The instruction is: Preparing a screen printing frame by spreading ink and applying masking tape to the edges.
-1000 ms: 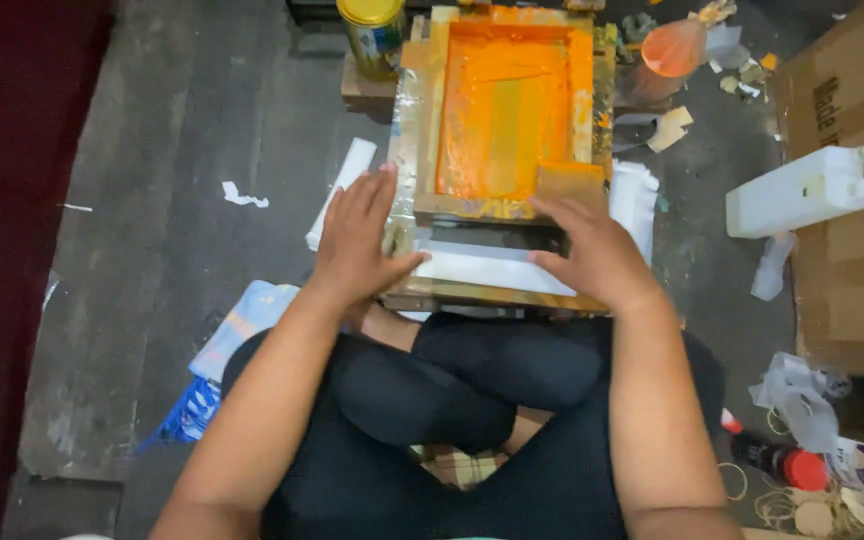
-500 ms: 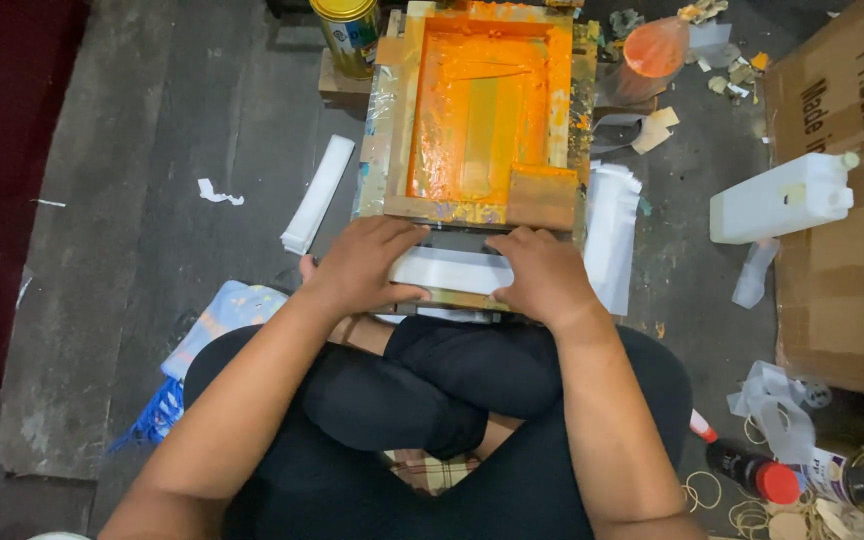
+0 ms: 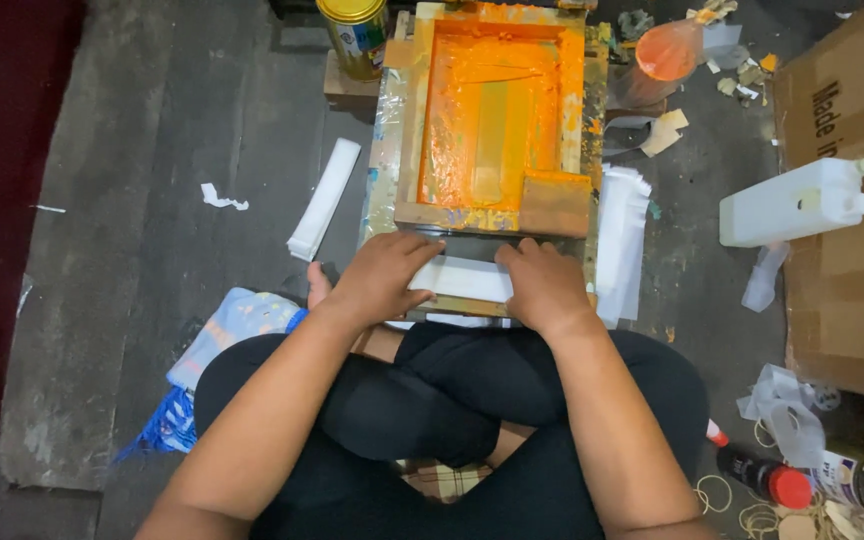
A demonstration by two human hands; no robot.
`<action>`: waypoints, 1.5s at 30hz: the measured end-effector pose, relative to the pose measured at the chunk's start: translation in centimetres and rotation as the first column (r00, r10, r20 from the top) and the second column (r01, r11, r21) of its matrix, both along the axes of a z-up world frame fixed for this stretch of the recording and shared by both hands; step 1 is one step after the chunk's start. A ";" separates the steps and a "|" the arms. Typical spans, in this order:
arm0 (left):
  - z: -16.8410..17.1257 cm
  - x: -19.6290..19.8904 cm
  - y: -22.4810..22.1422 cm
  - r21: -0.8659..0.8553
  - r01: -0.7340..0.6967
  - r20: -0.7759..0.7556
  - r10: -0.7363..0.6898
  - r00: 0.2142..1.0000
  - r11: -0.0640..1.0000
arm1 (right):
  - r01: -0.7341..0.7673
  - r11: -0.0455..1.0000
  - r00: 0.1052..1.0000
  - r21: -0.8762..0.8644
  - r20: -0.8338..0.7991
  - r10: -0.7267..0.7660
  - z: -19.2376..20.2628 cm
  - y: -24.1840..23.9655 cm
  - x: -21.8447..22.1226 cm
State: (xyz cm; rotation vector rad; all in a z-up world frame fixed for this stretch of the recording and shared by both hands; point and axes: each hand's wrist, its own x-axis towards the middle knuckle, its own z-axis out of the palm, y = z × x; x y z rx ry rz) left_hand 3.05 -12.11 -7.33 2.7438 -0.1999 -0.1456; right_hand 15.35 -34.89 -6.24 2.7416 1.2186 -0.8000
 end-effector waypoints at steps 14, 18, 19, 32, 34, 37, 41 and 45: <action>0.0 0.0 -0.3 -0.019 0.003 -0.026 -0.003 1.000 1.000 | 0.023 0.998 0.998 0.054 -0.060 -0.020 1.0 0.2 -0.8; 0.5 0.0 -0.5 -0.047 0.004 -0.028 -0.006 1.000 0.999 | 0.031 0.997 0.997 0.076 -0.074 -0.025 0.7 0.2 -0.7; 0.4 0.0 -0.5 -0.047 0.005 -0.028 -0.006 1.000 0.999 | 0.031 0.997 0.997 0.076 -0.075 -0.026 0.6 0.1 -0.6; -0.7 0.0 -0.5 -0.025 0.015 -0.025 -0.015 1.000 1.000 | 0.023 0.996 0.997 0.090 -0.080 -0.016 2.1 0.3 -1.0; -0.7 0.0 -0.4 -0.016 0.018 -0.021 -0.019 1.000 1.000 | 0.020 0.996 0.997 0.089 -0.078 -0.013 2.0 0.4 -1.0; -0.8 0.1 -0.3 -0.020 0.020 -0.028 -0.020 0.999 1.000 | 0.020 0.996 0.998 0.082 -0.058 -0.016 1.6 0.3 -1.0; -1.2 0.2 -0.2 -0.032 0.029 -0.008 -0.029 1.000 0.999 | 0.029 0.997 0.997 0.067 -0.078 -0.024 1.8 0.4 -0.9; -1.1 0.1 -0.4 -0.025 0.021 -0.016 -0.021 1.000 0.999 | 0.019 0.997 0.998 0.070 -0.060 -0.015 1.8 0.4 -1.0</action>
